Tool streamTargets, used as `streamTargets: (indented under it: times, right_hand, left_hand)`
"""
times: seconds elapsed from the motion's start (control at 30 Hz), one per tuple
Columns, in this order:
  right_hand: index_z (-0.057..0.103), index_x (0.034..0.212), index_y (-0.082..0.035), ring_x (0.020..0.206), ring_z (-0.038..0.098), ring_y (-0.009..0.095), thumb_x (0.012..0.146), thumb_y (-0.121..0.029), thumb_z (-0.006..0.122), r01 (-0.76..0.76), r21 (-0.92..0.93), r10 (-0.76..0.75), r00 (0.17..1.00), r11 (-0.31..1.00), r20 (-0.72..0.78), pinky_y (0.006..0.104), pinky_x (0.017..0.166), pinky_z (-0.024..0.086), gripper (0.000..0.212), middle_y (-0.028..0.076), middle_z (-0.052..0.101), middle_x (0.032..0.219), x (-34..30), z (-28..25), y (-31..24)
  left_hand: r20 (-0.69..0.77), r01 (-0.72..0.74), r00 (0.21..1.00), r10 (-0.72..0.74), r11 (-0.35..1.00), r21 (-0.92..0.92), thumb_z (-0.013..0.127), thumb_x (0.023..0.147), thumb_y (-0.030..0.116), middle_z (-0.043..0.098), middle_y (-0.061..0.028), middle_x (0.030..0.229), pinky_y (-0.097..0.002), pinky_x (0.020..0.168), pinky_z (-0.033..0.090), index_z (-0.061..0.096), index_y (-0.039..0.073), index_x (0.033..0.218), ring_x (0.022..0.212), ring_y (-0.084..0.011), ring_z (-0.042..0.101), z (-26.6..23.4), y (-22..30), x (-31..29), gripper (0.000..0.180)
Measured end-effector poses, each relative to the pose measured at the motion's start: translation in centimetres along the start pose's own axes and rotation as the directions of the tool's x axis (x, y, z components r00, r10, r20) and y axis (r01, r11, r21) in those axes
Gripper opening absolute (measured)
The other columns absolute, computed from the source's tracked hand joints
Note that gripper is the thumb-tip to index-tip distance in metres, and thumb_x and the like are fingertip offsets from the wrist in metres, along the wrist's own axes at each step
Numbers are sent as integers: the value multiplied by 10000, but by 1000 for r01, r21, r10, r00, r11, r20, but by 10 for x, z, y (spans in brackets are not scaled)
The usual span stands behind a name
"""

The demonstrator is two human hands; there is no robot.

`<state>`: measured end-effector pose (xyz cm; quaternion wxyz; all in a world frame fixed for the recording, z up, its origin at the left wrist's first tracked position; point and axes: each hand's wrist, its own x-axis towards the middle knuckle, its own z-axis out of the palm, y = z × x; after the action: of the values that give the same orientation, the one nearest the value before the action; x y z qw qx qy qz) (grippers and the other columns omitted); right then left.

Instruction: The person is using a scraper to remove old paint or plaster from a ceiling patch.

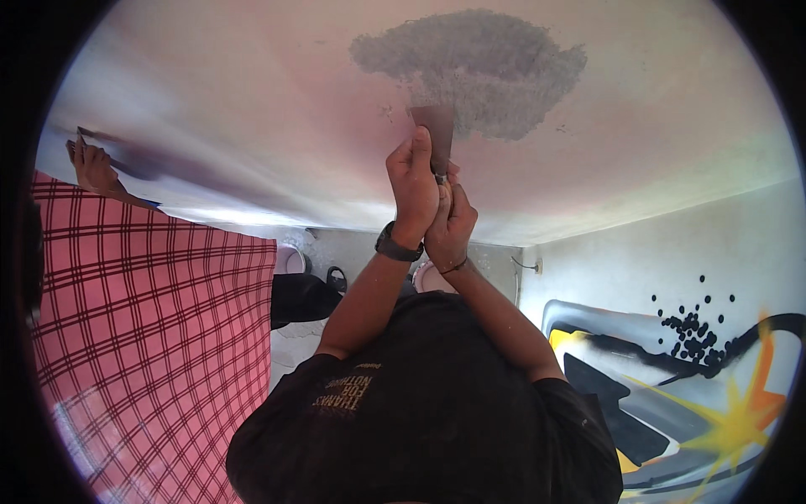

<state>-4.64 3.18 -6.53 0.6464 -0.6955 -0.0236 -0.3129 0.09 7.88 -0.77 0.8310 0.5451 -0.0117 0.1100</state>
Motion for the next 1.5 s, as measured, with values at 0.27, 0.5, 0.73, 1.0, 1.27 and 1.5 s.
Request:
streamTargets:
  times: [0.27, 0.5, 0.73, 1.0, 1.27, 1.5]
  right_hand:
    - [555, 1241, 104, 951, 642, 186, 1054, -189, 392, -78, -45, 81, 995, 996, 54, 318, 845, 497, 383, 188, 689, 1044, 2, -9, 0]
    - [548, 1252, 110, 959, 642, 179, 1055, -202, 403, -148, -10, 148, 985, 989, 86, 317, 830, 499, 396, 194, 689, 1040, -3, -21, 10]
    - [538, 1268, 103, 958, 627, 164, 1057, -212, 401, -93, -1, 93, 994, 996, 55, 308, 825, 497, 403, 181, 686, 1040, -1, -25, 9]
    - [472, 1343, 137, 1027, 624, 189, 1056, -195, 397, -93, -22, 94, 994, 995, 47, 317, 890, 484, 445, 223, 673, 1113, 4, -28, 1]
    - [504, 1312, 120, 1027, 629, 178, 1053, -184, 400, -87, -42, 89, 995, 995, 51, 322, 884, 491, 413, 223, 679, 1098, 2, -34, 3]
    - [580, 1177, 96, 713, 671, 213, 1015, -161, 459, 6, -28, -8, 998, 1000, -66, 343, 620, 496, 327, 209, 657, 775, 6, -29, 6]
  left_hand:
    - [-23, 29, 999, -28, 1000, 12, 488, 1045, 380, 427, 19, 532, -269, 424, 421, 437, 75, 639, 464, -103, 517, 11, -3, 3, 511]
    - [2, 41, 999, -41, 997, -65, 485, 1043, 401, 391, 31, 523, -272, 427, 423, 399, 93, 619, 446, -93, 468, 16, -12, 1, 531]
    - [-13, 47, 999, -48, 997, -62, 493, 1040, 403, 414, 28, 522, -273, 423, 411, 417, 86, 628, 445, -101, 478, 26, -9, -2, 525]
    - [-2, 66, 998, -66, 996, -52, 483, 1046, 388, 391, 35, 531, -270, 421, 405, 411, 85, 630, 453, -88, 440, 28, -11, -8, 520]
    - [-22, 33, 999, -34, 998, -49, 487, 1048, 370, 408, 37, 549, -269, 415, 408, 415, 80, 634, 460, -74, 414, 35, -10, -5, 511]
    - [-2, 27, 1000, -27, 999, -19, 483, 1044, 400, 394, 31, 509, -271, 405, 407, 434, 78, 612, 429, -91, 441, 34, -15, -7, 541]
